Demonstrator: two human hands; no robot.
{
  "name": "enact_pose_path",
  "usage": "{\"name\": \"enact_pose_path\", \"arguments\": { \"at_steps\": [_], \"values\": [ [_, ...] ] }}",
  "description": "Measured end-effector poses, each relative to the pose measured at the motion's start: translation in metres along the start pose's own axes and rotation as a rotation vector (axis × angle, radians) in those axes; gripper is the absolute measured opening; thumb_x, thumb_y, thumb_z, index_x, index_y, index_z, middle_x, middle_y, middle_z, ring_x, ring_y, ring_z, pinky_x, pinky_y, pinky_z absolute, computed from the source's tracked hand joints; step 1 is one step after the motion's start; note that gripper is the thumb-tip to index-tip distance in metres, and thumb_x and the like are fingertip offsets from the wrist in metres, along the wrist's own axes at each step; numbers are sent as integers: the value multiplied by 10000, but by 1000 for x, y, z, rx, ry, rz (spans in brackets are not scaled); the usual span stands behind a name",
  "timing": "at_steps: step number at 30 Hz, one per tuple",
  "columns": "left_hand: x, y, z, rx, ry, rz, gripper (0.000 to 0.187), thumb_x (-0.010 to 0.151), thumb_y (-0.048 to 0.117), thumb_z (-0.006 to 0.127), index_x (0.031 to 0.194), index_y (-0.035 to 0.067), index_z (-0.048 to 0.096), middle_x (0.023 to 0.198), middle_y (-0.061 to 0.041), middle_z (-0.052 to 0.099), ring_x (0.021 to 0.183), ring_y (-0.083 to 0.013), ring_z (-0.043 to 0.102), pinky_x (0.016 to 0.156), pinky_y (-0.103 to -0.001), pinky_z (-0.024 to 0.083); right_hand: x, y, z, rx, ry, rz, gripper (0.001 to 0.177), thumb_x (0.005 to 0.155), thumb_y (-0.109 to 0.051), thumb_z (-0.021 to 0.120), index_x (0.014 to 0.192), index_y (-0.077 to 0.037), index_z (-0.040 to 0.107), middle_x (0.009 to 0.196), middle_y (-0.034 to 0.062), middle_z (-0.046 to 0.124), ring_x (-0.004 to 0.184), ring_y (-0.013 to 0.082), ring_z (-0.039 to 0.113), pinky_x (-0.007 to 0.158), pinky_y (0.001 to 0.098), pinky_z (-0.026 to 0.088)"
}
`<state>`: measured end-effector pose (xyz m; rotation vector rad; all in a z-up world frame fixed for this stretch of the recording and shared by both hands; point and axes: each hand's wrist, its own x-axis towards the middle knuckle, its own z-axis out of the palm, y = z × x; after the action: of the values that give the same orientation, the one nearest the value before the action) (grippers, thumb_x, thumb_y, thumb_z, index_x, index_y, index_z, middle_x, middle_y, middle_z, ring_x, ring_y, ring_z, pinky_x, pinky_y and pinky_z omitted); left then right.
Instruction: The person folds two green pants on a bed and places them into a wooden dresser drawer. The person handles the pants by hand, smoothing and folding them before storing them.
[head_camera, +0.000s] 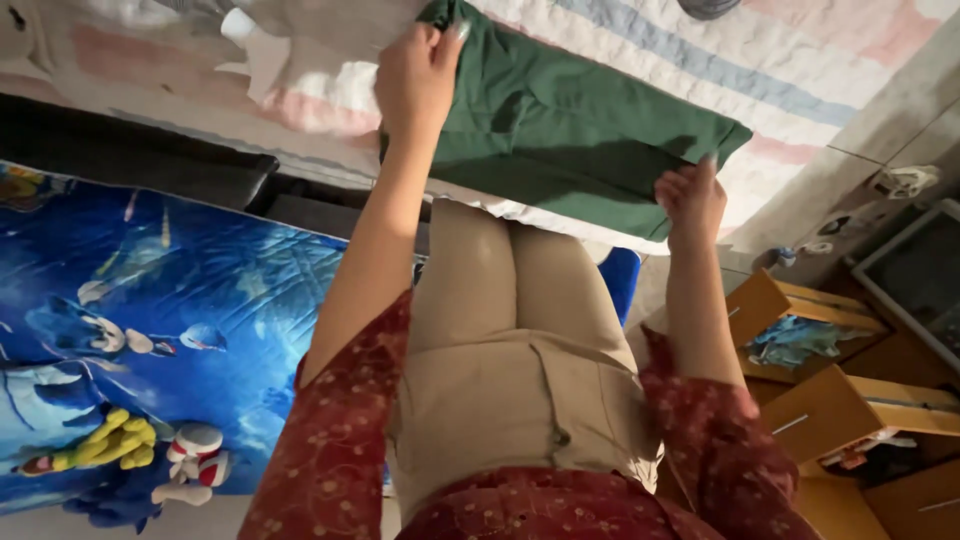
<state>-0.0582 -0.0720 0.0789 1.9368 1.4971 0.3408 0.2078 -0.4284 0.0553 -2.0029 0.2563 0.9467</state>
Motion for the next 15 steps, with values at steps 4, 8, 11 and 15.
{"name": "enact_pose_path", "arguments": {
  "at_steps": [4,8,11,15],
  "values": [
    [25,-16,30,14,-261,-173,501,939,503,723,747,43,673,662,-94,646,673,-345,647,592,-493,493,0,-11,24,174,1,255,495,1032,-441,545,1046,50,608,801,159,715,652,217,697,608,322,561],
    [38,-32,31,-266,-432,-238,420,979,436,730,832,44,701,698,-88,695,664,-233,702,651,-415,518,-54,-40,107,-441,-65,-145,387,1071,-362,667,1147,14,720,993,197,755,890,269,699,796,388,569],
    [41,-39,23,-763,-476,-455,251,1026,287,691,1002,37,675,800,-29,605,656,-180,507,569,-384,371,-110,-121,198,-745,-200,-938,777,746,-168,896,1429,-56,544,1369,173,598,1283,391,551,1095,499,454],
    [43,-70,32,-820,-378,-220,193,1099,235,614,1129,58,686,988,-10,767,860,-171,741,722,-330,566,-35,-111,247,-873,-284,-1215,766,795,-212,848,1457,-65,493,1322,173,612,1218,397,556,1026,519,423]
  ]
}}
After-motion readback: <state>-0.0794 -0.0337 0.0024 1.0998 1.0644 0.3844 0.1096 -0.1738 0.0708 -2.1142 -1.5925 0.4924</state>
